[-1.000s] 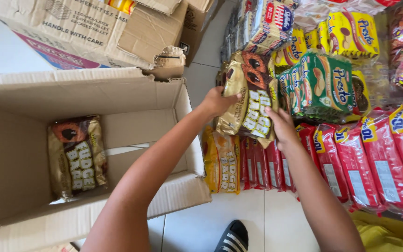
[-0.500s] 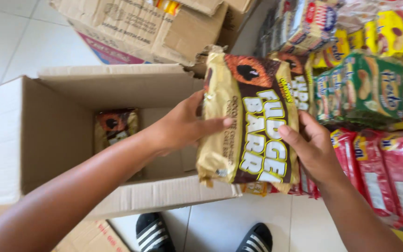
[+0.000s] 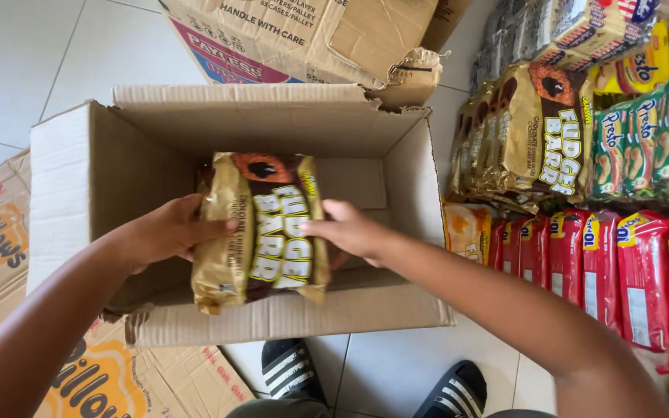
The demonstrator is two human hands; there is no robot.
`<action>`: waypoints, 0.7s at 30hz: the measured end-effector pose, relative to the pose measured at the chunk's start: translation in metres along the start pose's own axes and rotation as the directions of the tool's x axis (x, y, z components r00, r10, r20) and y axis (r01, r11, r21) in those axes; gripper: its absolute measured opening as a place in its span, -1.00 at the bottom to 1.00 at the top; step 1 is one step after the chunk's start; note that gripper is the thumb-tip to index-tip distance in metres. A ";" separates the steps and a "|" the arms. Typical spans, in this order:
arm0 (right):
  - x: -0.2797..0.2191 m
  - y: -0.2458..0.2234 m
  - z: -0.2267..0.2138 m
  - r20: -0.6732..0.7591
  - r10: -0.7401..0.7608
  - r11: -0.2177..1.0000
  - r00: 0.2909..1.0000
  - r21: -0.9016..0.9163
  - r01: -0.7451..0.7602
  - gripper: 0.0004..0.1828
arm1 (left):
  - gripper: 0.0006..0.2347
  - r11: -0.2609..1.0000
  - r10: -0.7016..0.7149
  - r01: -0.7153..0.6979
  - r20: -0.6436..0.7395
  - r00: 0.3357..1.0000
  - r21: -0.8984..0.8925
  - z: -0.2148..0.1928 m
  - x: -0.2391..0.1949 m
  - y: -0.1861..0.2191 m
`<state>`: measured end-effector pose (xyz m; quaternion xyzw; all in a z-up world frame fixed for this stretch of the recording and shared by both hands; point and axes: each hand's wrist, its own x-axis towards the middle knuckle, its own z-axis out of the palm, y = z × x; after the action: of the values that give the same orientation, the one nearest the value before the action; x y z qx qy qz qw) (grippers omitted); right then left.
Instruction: Packing various snack packages from a store shelf into a cardboard shipping box.
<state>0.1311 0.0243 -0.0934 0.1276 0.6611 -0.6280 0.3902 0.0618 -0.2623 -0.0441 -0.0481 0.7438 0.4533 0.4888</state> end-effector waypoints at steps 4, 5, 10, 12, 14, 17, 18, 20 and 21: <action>0.092 0.033 0.018 0.021 0.141 0.985 0.990 -0.103 -0.138 -0.48 | -0.49 0.995 -0.090 0.092 -0.035 0.995 0.046 -0.023 0.059 -0.067; 0.118 0.049 0.022 0.022 0.137 0.981 0.990 -0.139 -0.133 -0.48 | -0.50 0.989 -0.144 0.146 -0.077 0.987 0.019 -0.027 0.077 -0.089; 0.196 0.095 0.043 0.027 0.227 0.962 0.973 -0.161 -0.220 -0.48 | -0.55 0.996 0.075 -0.069 -0.117 0.990 0.057 -0.040 0.155 -0.168; 0.207 0.104 0.055 0.002 0.199 0.970 0.980 -0.141 -0.197 -0.49 | -0.56 0.913 0.019 0.123 -0.341 0.940 0.389 -0.040 0.167 -0.177; 0.212 0.105 0.058 -0.039 0.191 0.972 0.981 -0.134 -0.195 -0.48 | -0.46 0.882 0.055 0.139 -0.391 0.919 0.450 -0.047 0.200 -0.204; 0.221 0.107 0.055 -0.082 0.198 0.967 0.977 -0.149 -0.208 -0.48 | -0.42 0.820 0.054 0.186 -0.396 0.917 0.542 -0.054 0.237 -0.233; 0.224 0.109 0.055 -0.074 0.213 0.959 0.974 -0.174 -0.223 -0.47 | -0.47 0.791 0.002 0.221 -0.363 0.932 0.570 -0.056 0.246 -0.243; 0.245 0.128 0.056 -0.031 0.225 0.951 0.974 -0.211 -0.226 -0.49 | -0.49 0.802 0.000 0.208 -0.349 0.937 0.560 -0.059 0.247 -0.248; 0.256 0.137 0.060 0.015 0.234 0.941 0.972 -0.253 -0.222 -0.51 | -0.50 0.815 0.000 0.197 -0.340 0.940 0.544 -0.061 0.245 -0.254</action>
<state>0.0733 -0.0896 -0.3614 0.1391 0.7068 -0.4930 0.4879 0.0238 -0.3632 -0.3856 -0.0125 0.9115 0.1693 0.3746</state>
